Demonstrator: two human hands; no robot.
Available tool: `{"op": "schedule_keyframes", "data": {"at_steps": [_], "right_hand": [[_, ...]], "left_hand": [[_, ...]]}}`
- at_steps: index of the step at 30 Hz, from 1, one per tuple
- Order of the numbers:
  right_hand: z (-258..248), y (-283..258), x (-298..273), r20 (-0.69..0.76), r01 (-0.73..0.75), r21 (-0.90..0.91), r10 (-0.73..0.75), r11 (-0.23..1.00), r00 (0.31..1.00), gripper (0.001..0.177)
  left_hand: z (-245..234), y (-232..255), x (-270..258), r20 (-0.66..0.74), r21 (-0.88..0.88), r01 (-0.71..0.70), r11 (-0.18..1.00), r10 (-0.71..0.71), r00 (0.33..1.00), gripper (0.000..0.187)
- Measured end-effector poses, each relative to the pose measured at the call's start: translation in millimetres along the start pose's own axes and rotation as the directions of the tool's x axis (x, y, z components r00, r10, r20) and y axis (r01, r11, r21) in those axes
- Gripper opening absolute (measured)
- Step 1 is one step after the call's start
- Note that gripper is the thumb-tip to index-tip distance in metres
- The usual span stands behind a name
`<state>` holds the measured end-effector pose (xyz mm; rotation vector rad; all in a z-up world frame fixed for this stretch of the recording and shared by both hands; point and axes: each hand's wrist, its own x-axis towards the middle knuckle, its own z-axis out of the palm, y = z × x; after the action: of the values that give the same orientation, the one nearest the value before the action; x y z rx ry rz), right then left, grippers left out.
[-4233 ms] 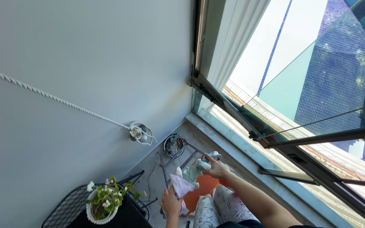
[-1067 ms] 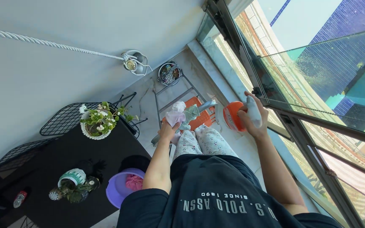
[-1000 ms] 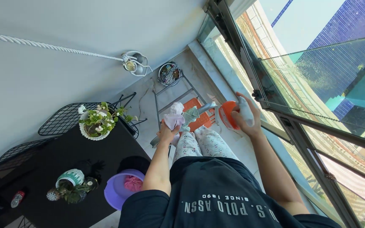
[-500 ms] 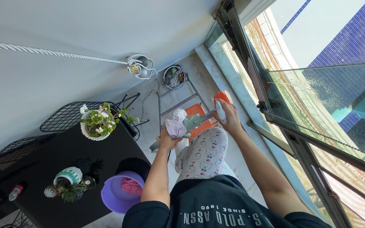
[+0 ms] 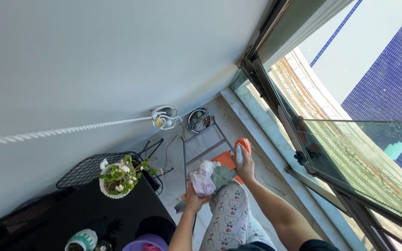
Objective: Cleaning glass balcony panels using a spray bottle and a cleaning cloth while utilizing a stepladder.
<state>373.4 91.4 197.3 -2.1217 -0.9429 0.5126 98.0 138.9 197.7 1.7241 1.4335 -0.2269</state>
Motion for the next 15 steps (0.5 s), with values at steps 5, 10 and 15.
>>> {"op": "schedule_keyframes", "data": {"at_steps": [5,10,15], "right_hand": [[0,-1,-3,-0.015,-0.211,0.104,0.214,0.972,0.977,0.062],[1,0,-7,-0.019,-0.315,0.077,0.317,0.946,0.948,0.061],[8,14,-9,-0.021,-0.288,0.073,0.291,0.955,0.957,0.061]], "left_hand": [[-2,-2,-2,0.091,0.026,0.037,0.999,-0.04,0.995,0.115],[2,-18,2,0.144,-0.06,0.015,0.998,-0.006,0.99,0.127],[14,-34,17,0.258,0.032,0.039,0.999,-0.046,0.965,0.122]]}}
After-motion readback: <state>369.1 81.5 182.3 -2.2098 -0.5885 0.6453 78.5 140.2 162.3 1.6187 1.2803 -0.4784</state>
